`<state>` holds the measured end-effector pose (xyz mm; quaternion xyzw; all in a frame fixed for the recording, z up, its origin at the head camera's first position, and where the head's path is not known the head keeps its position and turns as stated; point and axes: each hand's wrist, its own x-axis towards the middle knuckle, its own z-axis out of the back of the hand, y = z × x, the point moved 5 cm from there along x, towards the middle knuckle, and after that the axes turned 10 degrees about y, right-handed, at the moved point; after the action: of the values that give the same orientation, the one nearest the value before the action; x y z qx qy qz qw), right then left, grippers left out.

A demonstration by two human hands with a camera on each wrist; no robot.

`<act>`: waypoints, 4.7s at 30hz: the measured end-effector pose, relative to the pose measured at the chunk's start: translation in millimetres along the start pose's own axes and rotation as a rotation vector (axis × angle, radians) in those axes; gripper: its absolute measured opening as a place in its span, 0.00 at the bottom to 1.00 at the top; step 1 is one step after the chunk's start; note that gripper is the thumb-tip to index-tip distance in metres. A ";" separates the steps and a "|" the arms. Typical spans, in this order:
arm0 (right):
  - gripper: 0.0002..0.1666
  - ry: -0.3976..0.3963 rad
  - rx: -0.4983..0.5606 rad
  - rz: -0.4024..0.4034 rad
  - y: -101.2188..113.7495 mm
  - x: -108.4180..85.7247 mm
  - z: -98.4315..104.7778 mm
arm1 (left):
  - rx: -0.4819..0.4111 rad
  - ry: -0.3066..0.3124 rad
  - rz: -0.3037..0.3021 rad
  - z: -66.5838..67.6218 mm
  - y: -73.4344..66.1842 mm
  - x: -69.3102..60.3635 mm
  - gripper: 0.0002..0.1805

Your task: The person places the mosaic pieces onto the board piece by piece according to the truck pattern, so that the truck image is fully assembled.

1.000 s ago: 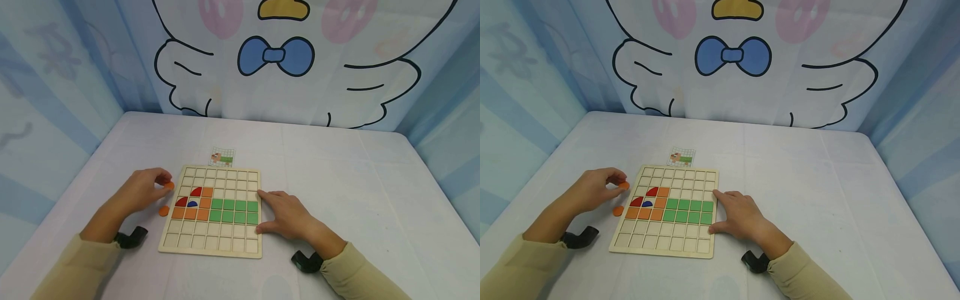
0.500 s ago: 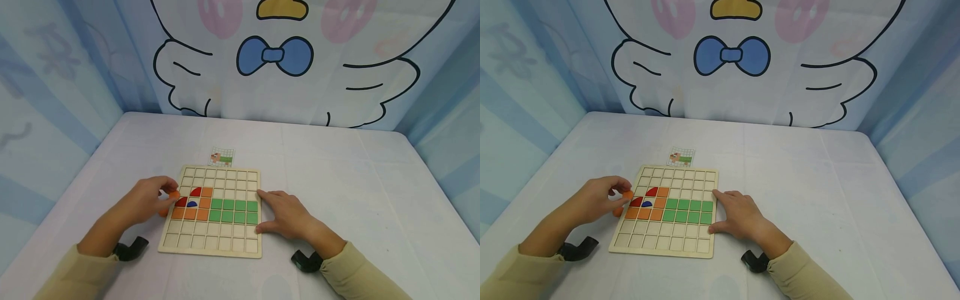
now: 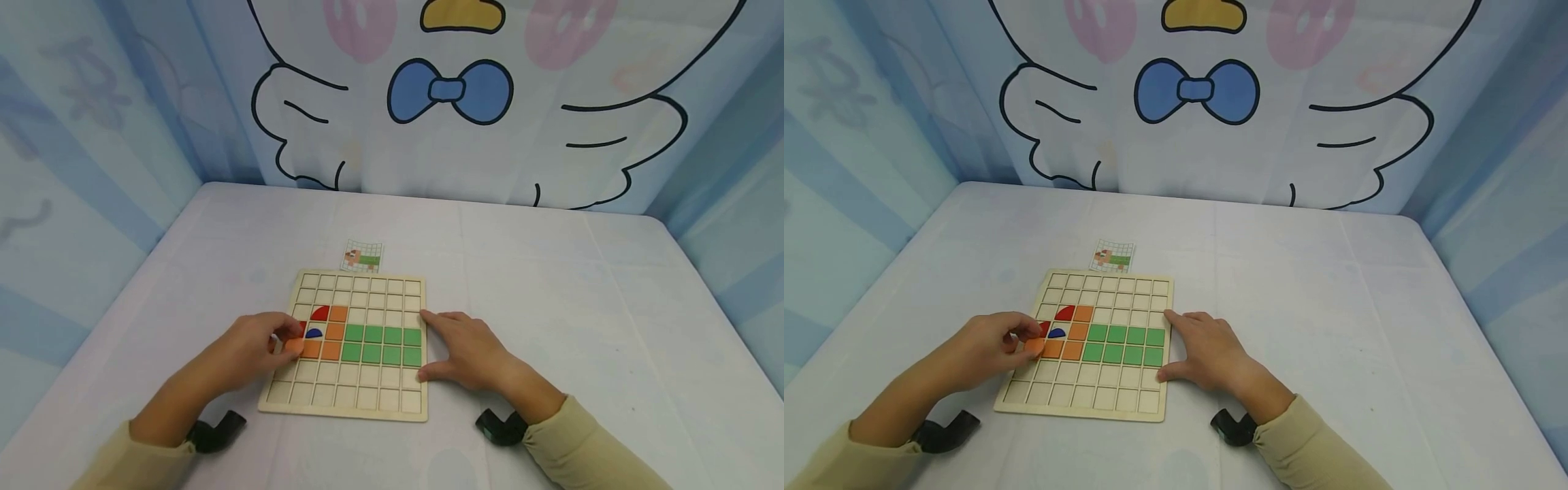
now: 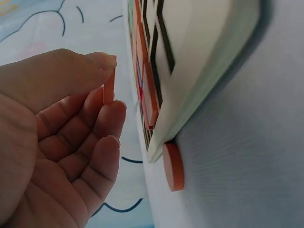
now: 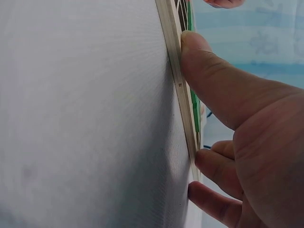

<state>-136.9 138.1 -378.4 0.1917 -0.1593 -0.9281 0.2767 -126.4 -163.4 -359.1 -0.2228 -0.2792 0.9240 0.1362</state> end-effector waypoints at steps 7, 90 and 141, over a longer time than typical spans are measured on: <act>0.56 0.004 0.003 -0.001 -0.3 -0.1 0.2 | 0.030 0.015 -0.004 -9.2 -3.3 -3.0 0.11; 0.56 0.006 0.004 -0.011 1.8 -0.7 2.0 | 0.165 -0.065 0.111 15.9 30.7 -13.3 0.20; 0.55 -0.001 0.001 -0.001 1.3 -1.4 1.9 | 0.240 -0.037 0.135 10.2 37.9 -1.5 0.13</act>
<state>-136.1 138.3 -375.9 0.1916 -0.1599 -0.9282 0.2761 -134.9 -199.2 -372.9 -0.2060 -0.1535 0.9618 0.0944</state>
